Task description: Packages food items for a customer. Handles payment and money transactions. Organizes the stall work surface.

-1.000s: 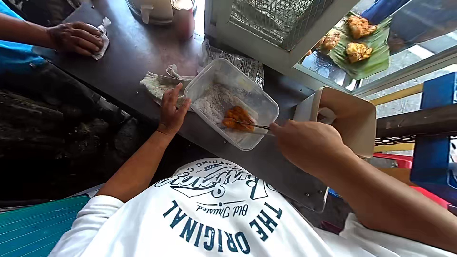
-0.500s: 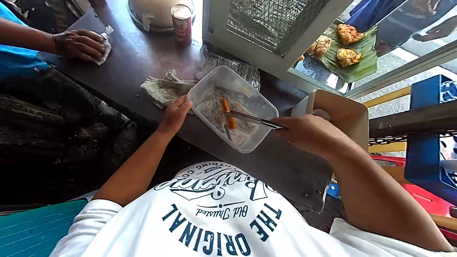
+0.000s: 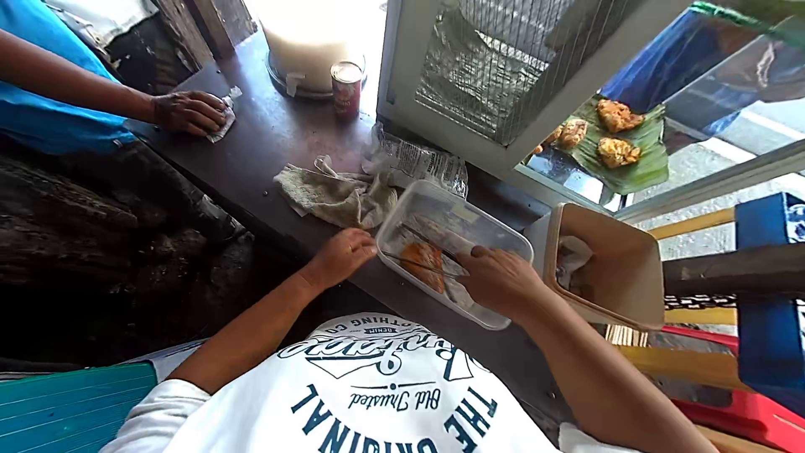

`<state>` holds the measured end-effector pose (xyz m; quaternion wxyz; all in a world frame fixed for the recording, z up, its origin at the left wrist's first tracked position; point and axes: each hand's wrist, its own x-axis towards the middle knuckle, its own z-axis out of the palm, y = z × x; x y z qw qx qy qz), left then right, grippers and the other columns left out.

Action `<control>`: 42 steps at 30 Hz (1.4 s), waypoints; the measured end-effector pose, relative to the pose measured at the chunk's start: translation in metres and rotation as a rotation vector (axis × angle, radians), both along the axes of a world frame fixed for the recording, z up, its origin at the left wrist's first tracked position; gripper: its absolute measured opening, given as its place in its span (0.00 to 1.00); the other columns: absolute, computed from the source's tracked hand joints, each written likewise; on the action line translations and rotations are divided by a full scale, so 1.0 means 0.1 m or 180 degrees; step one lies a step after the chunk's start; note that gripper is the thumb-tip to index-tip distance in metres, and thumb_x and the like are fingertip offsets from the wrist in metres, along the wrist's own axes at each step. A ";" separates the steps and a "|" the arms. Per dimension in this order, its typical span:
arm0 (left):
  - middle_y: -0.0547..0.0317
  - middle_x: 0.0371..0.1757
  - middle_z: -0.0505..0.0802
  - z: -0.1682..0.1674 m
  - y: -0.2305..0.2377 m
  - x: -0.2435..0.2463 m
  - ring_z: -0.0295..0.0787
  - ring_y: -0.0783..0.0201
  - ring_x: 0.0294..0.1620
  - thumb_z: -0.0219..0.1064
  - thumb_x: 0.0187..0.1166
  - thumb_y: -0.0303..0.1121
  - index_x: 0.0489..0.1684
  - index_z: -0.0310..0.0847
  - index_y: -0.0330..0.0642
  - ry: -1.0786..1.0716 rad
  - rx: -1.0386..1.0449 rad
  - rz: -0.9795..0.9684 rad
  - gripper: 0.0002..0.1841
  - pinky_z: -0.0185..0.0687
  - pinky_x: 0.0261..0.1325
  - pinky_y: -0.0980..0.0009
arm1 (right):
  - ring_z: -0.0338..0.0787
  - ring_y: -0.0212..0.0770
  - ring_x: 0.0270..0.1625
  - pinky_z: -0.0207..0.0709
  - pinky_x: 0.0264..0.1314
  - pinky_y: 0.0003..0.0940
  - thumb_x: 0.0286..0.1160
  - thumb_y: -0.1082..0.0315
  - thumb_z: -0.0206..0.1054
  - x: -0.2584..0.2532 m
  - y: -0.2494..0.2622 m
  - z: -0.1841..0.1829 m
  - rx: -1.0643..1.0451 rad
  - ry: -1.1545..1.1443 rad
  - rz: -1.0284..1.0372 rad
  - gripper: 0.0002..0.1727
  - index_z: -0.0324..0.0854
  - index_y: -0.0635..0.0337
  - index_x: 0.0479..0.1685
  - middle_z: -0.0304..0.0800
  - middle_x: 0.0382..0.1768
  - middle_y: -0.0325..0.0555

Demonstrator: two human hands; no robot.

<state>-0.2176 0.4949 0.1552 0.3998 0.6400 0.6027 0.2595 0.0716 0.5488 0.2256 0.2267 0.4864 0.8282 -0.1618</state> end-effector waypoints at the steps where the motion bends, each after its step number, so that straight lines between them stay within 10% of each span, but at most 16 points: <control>1: 0.44 0.74 0.83 -0.03 -0.03 -0.05 0.80 0.52 0.75 0.61 0.88 0.39 0.65 0.86 0.36 -0.0039 -0.0038 -0.0083 0.19 0.76 0.77 0.53 | 0.83 0.61 0.69 0.73 0.72 0.62 0.85 0.55 0.64 0.03 0.01 0.00 -0.0099 -0.0032 -0.0038 0.25 0.79 0.53 0.77 0.86 0.64 0.60; 11: 0.36 0.75 0.84 -0.38 0.50 -1.83 0.75 0.39 0.80 0.63 0.83 0.39 0.67 0.87 0.37 0.0701 0.1081 0.0862 0.21 0.64 0.84 0.45 | 0.84 0.65 0.72 0.74 0.74 0.64 0.87 0.59 0.62 -1.22 0.57 0.53 0.1083 0.1156 0.0606 0.23 0.80 0.57 0.77 0.86 0.68 0.64; 19: 0.48 0.86 0.76 -0.64 0.77 -2.83 0.60 0.44 0.91 0.59 0.84 0.52 0.77 0.82 0.56 0.1608 0.0976 0.0458 0.26 0.43 0.92 0.38 | 0.46 0.63 0.96 0.26 0.93 0.73 0.86 0.69 0.56 -4.03 2.20 0.42 0.1838 0.0540 0.1459 0.28 0.70 0.60 0.86 0.59 0.91 0.62; 23: 0.49 0.82 0.81 -0.76 0.80 -2.90 0.71 0.41 0.85 0.60 0.81 0.50 0.72 0.86 0.56 0.1642 0.1543 0.0600 0.24 0.53 0.85 0.30 | 0.39 0.58 0.98 0.23 0.95 0.69 0.77 0.78 0.62 -4.77 3.14 0.23 0.2289 0.0403 0.1634 0.33 0.67 0.68 0.86 0.49 0.94 0.63; 30: 0.58 0.75 0.88 -0.93 0.82 -2.91 0.81 0.49 0.78 0.53 0.80 0.54 0.65 0.90 0.65 0.1977 0.2239 0.0783 0.23 0.64 0.80 0.34 | 0.44 0.61 0.97 0.28 0.95 0.68 0.76 0.82 0.59 -5.18 3.68 -0.13 0.2456 0.0071 0.1944 0.29 0.77 0.64 0.80 0.53 0.93 0.62; 37: 0.61 0.75 0.88 -0.93 0.79 -2.94 0.81 0.51 0.79 0.51 0.81 0.54 0.64 0.89 0.69 0.2099 0.2398 0.0740 0.22 0.62 0.81 0.35 | 0.40 0.61 0.97 0.22 0.90 0.77 0.87 0.59 0.59 -5.03 2.85 -0.01 0.1998 0.0858 0.0901 0.26 0.76 0.53 0.82 0.53 0.94 0.56; 42: 0.59 0.77 0.86 -0.91 0.78 -2.90 0.79 0.49 0.80 0.52 0.82 0.53 0.66 0.89 0.67 0.2029 0.2241 0.0626 0.22 0.60 0.80 0.31 | 0.62 0.65 0.89 0.54 0.86 0.68 0.86 0.57 0.61 -4.41 2.19 0.05 0.1268 0.0854 0.0272 0.26 0.77 0.52 0.81 0.67 0.86 0.62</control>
